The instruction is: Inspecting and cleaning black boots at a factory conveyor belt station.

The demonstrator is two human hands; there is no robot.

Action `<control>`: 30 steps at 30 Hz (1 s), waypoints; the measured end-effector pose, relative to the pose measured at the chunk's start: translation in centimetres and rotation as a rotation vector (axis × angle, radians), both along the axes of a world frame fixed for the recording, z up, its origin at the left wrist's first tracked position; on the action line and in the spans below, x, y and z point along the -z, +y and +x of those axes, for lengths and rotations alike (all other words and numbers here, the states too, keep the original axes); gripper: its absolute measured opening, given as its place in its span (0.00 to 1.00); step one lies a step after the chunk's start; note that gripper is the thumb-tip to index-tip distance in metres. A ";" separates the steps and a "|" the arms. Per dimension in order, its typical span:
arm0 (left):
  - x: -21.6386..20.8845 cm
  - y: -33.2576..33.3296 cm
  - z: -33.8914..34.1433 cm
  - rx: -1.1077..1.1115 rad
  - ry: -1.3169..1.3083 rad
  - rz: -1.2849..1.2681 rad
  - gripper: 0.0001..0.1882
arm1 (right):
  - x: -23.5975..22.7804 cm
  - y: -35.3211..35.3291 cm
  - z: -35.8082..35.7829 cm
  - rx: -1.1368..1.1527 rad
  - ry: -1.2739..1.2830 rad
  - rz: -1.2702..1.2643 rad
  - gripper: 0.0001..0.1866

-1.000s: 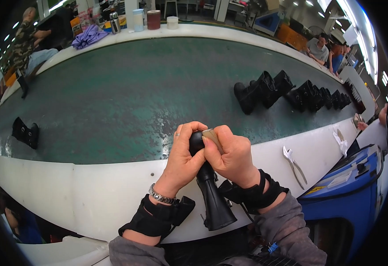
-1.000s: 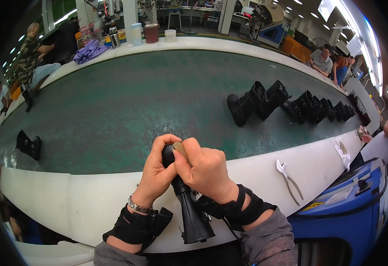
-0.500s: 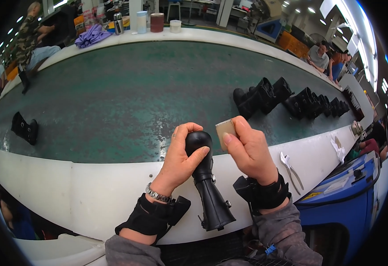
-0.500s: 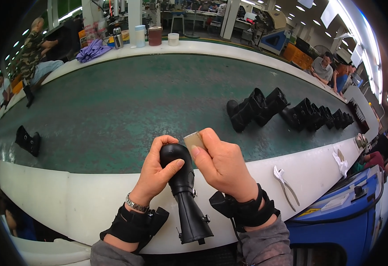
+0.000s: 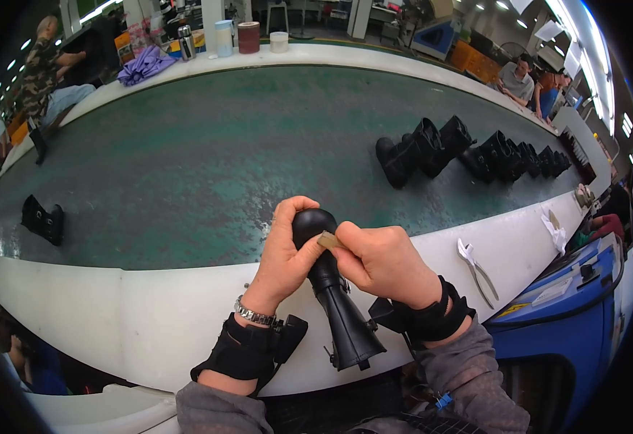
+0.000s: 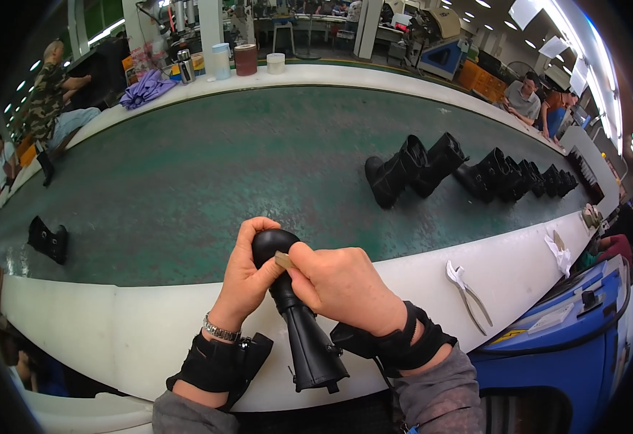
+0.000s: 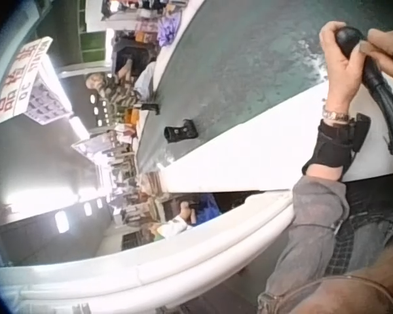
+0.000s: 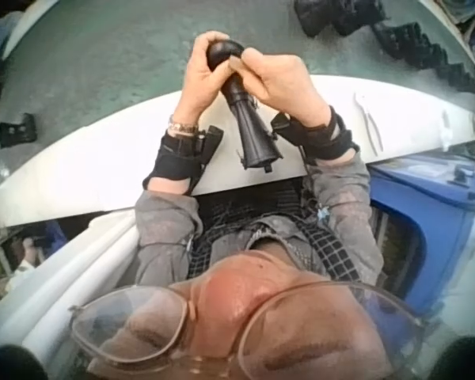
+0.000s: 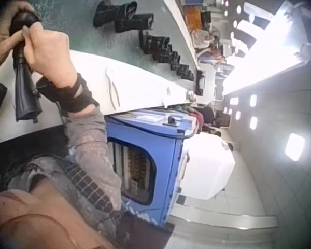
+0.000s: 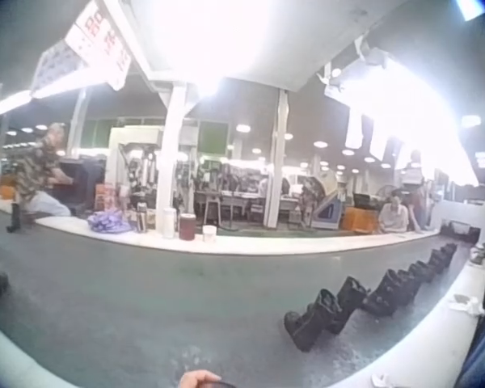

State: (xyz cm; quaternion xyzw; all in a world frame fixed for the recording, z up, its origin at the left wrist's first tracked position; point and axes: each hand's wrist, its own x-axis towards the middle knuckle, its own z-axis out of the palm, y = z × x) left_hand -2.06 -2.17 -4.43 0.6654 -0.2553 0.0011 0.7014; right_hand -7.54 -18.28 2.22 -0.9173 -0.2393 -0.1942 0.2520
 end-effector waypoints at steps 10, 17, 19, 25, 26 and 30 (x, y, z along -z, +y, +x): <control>-0.3 -0.1 -0.6 0.022 0.020 0.024 0.22 | -0.3 0.0 0.8 0.032 -0.132 0.285 0.08; -0.4 -1.0 -1.1 0.048 -0.061 0.050 0.22 | 0.3 -0.1 1.2 0.022 -0.146 0.202 0.07; -0.6 -1.0 -1.2 0.075 -0.044 0.058 0.22 | -0.5 -0.4 0.5 0.022 -0.125 0.140 0.07; -0.2 -0.3 -0.6 0.076 -0.064 0.091 0.23 | -1.7 -1.7 -0.7 0.029 -0.011 -0.040 0.08; -0.1 0.0 -0.5 0.055 -0.093 0.109 0.23 | -2.0 -1.6 -0.8 0.035 0.010 -0.091 0.08; 0.0 -0.1 -0.4 0.063 -0.066 0.070 0.23 | -2.2 -1.9 -0.7 0.081 -0.038 0.138 0.09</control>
